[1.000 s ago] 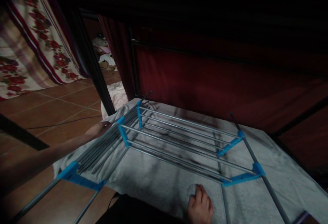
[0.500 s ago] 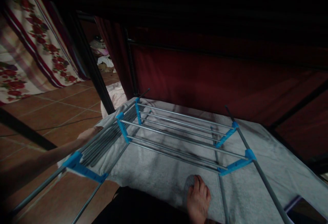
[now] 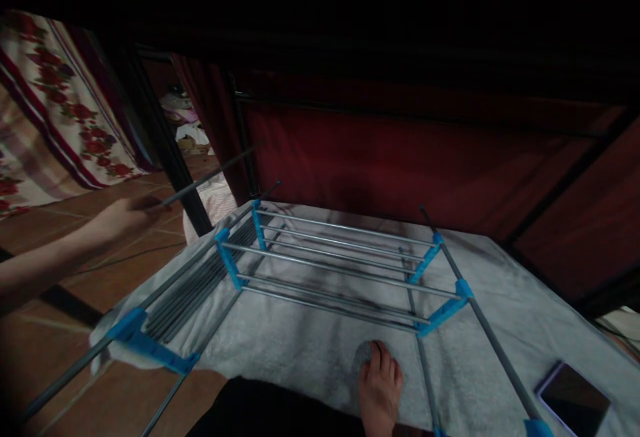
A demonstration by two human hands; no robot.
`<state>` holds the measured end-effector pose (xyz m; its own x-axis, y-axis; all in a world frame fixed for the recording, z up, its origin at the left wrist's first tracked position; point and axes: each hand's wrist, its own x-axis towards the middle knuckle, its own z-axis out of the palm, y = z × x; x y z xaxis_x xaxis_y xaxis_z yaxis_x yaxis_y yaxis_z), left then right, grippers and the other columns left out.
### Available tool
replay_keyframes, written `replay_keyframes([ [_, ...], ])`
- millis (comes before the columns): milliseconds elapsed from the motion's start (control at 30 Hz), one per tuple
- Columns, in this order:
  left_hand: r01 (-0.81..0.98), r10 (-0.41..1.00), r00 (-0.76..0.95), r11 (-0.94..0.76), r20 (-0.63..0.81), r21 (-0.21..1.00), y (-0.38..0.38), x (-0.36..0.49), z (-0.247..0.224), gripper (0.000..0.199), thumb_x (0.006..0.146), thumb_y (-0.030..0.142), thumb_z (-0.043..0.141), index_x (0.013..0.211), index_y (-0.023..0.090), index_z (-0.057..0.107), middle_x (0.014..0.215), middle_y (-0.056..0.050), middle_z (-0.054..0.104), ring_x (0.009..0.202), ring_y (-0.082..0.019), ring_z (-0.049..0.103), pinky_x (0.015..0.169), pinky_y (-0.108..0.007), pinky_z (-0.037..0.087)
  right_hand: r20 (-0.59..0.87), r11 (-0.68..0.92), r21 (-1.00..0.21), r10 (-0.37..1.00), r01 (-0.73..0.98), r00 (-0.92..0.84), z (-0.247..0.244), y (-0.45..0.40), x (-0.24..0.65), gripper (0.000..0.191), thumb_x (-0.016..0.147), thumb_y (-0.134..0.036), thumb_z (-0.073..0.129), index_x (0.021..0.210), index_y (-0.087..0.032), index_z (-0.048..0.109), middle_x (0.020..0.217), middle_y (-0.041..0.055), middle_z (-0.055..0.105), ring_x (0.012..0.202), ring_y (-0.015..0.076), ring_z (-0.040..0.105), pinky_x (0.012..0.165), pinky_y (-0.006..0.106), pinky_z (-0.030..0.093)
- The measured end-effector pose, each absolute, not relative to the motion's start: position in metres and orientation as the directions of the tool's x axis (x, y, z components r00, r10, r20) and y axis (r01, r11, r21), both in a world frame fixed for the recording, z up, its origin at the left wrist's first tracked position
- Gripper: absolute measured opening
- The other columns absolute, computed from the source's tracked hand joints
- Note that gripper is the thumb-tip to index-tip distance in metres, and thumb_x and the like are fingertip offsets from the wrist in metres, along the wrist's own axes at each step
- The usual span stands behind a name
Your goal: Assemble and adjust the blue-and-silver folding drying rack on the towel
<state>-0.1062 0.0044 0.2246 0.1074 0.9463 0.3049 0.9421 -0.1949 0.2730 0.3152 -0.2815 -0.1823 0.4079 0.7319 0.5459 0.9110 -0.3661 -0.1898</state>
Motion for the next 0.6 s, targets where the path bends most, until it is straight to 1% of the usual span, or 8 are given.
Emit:
replay_keyframes([
  [67,0.927,0.949,0.097,-0.195,0.300,0.321,0.013,-0.093,0.236,0.053,0.097,0.048,0.044,0.116,0.004,0.066,0.103,-0.008,0.071,0.090,-0.018,0.059,0.080,-0.028,0.046,0.537,-0.366,-0.214,0.730,0.906,0.422,-0.181,-0.281,0.315,0.039,0.092,-0.018,0.040,0.128,-0.018,0.056,0.126,0.0138,0.063,0.114,0.0293,0.056,0.101,0.048,0.036],
  [100,0.907,0.945,0.119,-0.229,0.304,0.354,0.015,-0.082,0.241,0.054,0.096,0.051,0.046,0.120,0.006,0.065,0.104,-0.007,0.071,0.091,-0.017,0.060,0.080,-0.026,0.045,0.532,-0.369,-0.228,0.728,0.901,0.432,-0.180,-0.281,0.314,0.039,0.092,-0.018,0.040,0.127,-0.019,0.056,0.126,0.0135,0.063,0.114,0.0291,0.056,0.101,0.048,0.035],
  [200,0.829,0.908,0.269,-0.388,0.321,0.403,0.010,-0.040,0.253,0.056,0.095,0.054,0.049,0.123,0.008,0.064,0.096,-0.001,0.073,0.086,-0.013,0.060,0.076,-0.020,0.043,0.516,-0.367,-0.261,0.729,0.893,0.451,-0.176,-0.280,0.313,0.039,0.091,-0.017,0.041,0.126,-0.019,0.057,0.126,0.0128,0.063,0.114,0.0280,0.056,0.103,0.047,0.035],
  [267,0.796,0.861,0.388,-0.493,0.328,0.352,0.001,-0.006,0.259,0.061,0.096,0.055,0.043,0.121,0.003,0.064,0.092,0.001,0.072,0.086,-0.012,0.060,0.074,-0.019,0.041,0.500,-0.365,-0.282,0.734,0.887,0.460,-0.174,-0.279,0.312,0.040,0.090,-0.016,0.042,0.126,-0.018,0.058,0.127,0.0126,0.063,0.114,0.0275,0.057,0.104,0.047,0.035],
  [367,0.771,0.805,0.503,-0.582,0.315,0.257,-0.016,0.044,0.269,0.075,0.098,0.058,0.028,0.120,-0.006,0.061,0.087,0.002,0.067,0.086,-0.013,0.060,0.076,-0.022,0.039,0.477,-0.365,-0.317,0.737,0.875,0.480,-0.170,-0.276,0.311,0.041,0.087,-0.013,0.044,0.124,-0.017,0.060,0.125,0.0127,0.063,0.115,0.0281,0.057,0.105,0.047,0.035],
  [433,0.755,0.779,0.536,-0.615,0.327,0.228,-0.027,0.073,0.274,0.076,0.099,0.057,0.024,0.120,-0.006,0.061,0.089,0.000,0.067,0.088,-0.014,0.061,0.078,-0.024,0.040,0.475,-0.365,-0.342,0.728,0.866,0.495,-0.168,-0.274,0.310,0.042,0.084,-0.012,0.045,0.122,-0.018,0.062,0.123,0.0125,0.064,0.114,0.0288,0.057,0.104,0.048,0.036],
  [500,0.751,0.759,0.527,-0.627,0.382,0.208,-0.041,0.097,0.276,0.076,0.099,0.061,0.025,0.123,-0.001,0.062,0.098,-0.004,0.068,0.096,-0.018,0.062,0.083,-0.027,0.042,0.490,-0.362,-0.361,0.710,0.859,0.506,-0.165,-0.273,0.309,0.044,0.083,-0.011,0.045,0.123,-0.019,0.061,0.123,0.0119,0.064,0.113,0.0285,0.058,0.104,0.048,0.037],
  [600,0.761,0.761,0.485,-0.610,0.431,0.220,-0.068,0.119,0.263,0.073,0.097,0.068,0.025,0.128,0.012,0.062,0.108,-0.007,0.069,0.105,-0.026,0.063,0.086,-0.035,0.045,0.520,-0.357,-0.368,0.686,0.859,0.508,-0.159,-0.272,0.305,0.047,0.082,-0.009,0.044,0.126,-0.021,0.059,0.124,0.0106,0.063,0.115,0.0270,0.057,0.106,0.048,0.038],
])
